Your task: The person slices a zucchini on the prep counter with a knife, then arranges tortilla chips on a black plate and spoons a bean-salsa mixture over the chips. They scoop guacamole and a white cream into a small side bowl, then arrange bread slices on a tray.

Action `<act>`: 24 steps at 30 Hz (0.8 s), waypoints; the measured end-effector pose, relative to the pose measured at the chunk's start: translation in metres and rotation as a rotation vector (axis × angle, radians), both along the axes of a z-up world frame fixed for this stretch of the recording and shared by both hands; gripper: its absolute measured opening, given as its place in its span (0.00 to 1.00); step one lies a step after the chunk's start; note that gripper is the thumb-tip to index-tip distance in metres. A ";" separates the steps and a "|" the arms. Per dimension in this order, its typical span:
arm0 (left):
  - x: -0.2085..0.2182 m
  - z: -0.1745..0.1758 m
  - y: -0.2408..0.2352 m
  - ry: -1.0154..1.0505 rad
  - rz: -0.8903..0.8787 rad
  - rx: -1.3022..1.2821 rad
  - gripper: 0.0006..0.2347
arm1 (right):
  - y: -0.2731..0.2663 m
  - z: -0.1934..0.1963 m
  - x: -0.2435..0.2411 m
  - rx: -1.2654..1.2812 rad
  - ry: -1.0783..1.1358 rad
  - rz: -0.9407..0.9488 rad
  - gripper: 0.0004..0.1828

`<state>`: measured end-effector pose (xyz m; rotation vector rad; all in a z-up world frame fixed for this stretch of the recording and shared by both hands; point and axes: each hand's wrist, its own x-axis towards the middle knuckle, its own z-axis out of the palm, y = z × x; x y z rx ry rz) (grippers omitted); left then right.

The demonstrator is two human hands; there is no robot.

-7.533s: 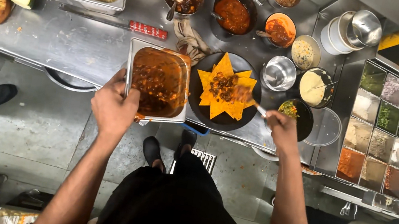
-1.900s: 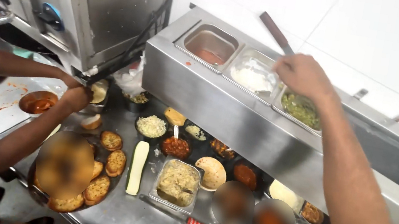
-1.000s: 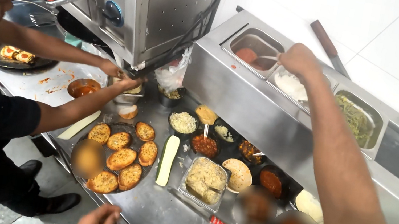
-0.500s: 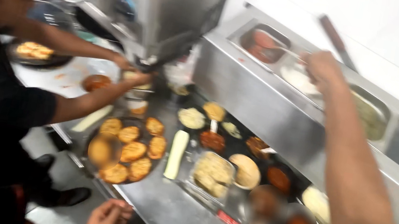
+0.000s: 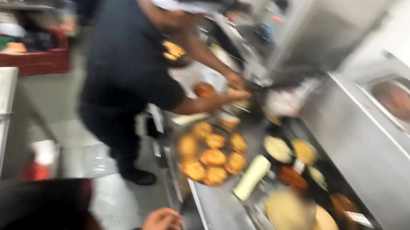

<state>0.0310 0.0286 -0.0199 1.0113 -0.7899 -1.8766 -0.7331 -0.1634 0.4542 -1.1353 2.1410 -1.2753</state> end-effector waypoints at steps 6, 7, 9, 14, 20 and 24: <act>0.017 -0.018 0.001 -0.044 0.133 0.121 0.11 | 0.108 0.077 0.105 -0.180 -0.189 0.012 0.10; 0.013 -0.007 0.003 -0.066 0.166 0.137 0.10 | 0.123 0.087 0.116 -0.192 -0.180 0.017 0.04; 0.005 0.028 0.008 -0.103 0.183 0.166 0.09 | 0.146 0.100 0.126 -0.190 -0.180 0.005 0.04; -0.037 0.116 0.038 -0.053 0.148 0.065 0.10 | 0.263 0.094 0.127 -0.252 -0.382 0.285 0.12; -0.119 0.180 0.078 -0.235 -0.072 0.018 0.08 | 0.453 0.033 0.206 -0.061 -0.394 -0.233 0.11; -0.175 0.181 0.123 -0.312 -0.206 0.033 0.08 | 0.605 -0.087 0.208 0.152 -0.269 -0.281 0.08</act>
